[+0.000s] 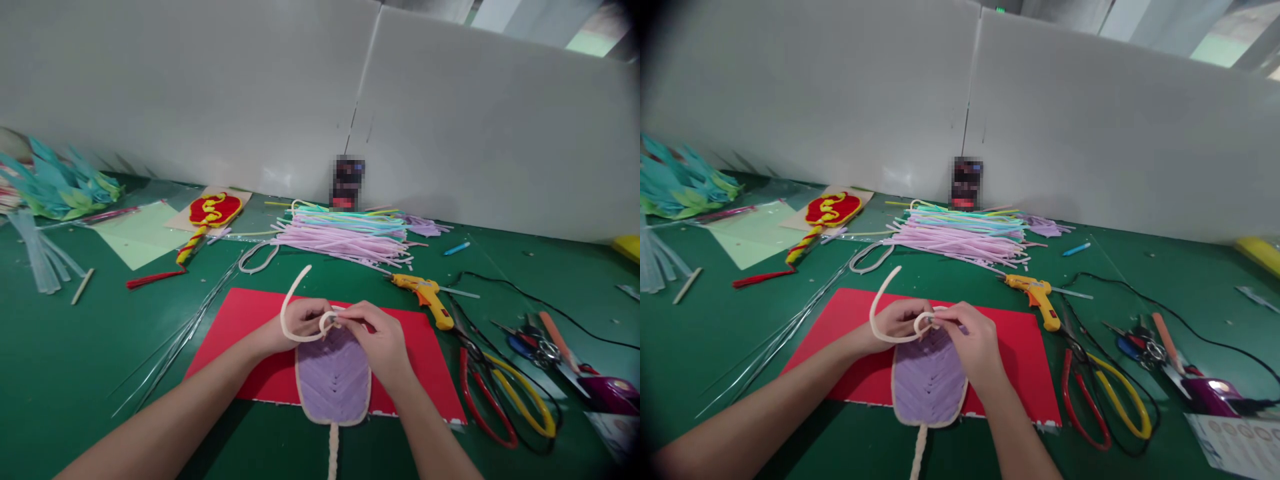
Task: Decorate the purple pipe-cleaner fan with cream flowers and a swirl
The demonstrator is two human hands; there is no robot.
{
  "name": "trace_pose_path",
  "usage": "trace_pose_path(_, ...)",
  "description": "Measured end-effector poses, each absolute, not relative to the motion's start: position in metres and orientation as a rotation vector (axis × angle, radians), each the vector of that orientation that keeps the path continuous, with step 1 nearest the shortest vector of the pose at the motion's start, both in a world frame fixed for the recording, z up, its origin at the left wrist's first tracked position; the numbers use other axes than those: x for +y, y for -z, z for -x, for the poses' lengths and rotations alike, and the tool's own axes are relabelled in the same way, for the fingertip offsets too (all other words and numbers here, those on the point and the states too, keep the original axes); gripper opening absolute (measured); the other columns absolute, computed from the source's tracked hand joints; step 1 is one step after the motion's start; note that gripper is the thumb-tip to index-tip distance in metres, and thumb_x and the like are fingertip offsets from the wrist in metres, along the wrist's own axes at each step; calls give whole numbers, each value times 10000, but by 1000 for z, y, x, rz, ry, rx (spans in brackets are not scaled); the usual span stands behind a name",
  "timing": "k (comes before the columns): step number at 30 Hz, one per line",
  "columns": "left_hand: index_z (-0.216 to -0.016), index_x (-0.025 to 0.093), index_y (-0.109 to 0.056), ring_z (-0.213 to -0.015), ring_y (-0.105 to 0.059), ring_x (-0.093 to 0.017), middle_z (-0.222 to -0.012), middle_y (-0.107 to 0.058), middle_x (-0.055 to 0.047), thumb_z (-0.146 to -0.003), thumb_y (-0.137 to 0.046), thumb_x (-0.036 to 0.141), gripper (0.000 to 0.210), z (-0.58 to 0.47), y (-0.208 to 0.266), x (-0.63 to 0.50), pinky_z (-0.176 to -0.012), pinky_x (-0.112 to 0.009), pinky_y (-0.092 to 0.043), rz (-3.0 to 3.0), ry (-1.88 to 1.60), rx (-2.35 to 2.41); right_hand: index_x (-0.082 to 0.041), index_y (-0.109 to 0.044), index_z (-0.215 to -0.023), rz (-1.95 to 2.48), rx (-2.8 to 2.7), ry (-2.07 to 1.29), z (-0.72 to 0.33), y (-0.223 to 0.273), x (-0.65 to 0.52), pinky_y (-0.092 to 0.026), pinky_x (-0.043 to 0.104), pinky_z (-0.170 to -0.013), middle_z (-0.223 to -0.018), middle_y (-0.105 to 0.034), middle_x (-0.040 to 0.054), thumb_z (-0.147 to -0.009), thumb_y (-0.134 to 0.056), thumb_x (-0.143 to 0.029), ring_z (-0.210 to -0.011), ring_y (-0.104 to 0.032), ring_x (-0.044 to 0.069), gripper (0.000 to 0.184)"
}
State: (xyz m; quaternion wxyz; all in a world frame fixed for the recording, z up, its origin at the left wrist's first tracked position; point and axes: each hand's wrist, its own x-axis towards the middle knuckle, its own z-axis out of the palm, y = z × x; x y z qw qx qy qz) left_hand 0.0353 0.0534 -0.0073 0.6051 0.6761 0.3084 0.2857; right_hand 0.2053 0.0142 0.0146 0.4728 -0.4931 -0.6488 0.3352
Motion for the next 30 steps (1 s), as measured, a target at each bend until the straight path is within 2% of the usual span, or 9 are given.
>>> trace_pose_path(7,-729,129,-540,-586,-479,-88,-628,-533,9,-796,-533,322,205,-34,8,54,-539,-192,-362,-1550,-740,805,-264,-710,-887,1109,-1698,-791,-206,-9,18,-478,282,-718,-851,-637,42,-816,-550,-227,-806,-597,163,179)
trace_pose_path(11,-702,125,-519,-547,-455,-78,-597,-507,17,-786,-532,325,217,-36,8,54,-521,-198,-349,-1459,-783,810,-279,-690,-975,1095,-1723,-829,-207,-6,19,-473,263,-703,-841,-625,30,-826,-540,-233,-796,-592,154,217)
trace_pose_path(17,-684,126,-518,-572,-461,-80,-614,-508,16,-755,-566,292,187,-36,9,55,-539,-202,-352,-1459,-770,817,-281,-697,-957,1094,-1699,-869,-206,-6,19,-483,263,-698,-825,-638,29,-826,-536,-245,-778,-601,151,210)
trace_pose_path(24,-674,132,-513,-560,-470,-91,-599,-520,9,-767,-541,335,225,-36,5,53,-529,-207,-358,-1469,-793,815,-249,-700,-899,1160,-1581,-923,-205,-8,18,-495,278,-715,-847,-660,37,-794,-583,-265,-798,-608,164,158)
trace_pose_path(30,-673,125,-526,-567,-470,-93,-603,-524,3,-767,-549,404,295,-39,7,55,-527,-203,-355,-1514,-824,837,-229,-696,-866,1234,-1411,-1051,-202,-8,18,-520,248,-619,-818,-655,29,-748,-627,-323,-713,-612,149,166)
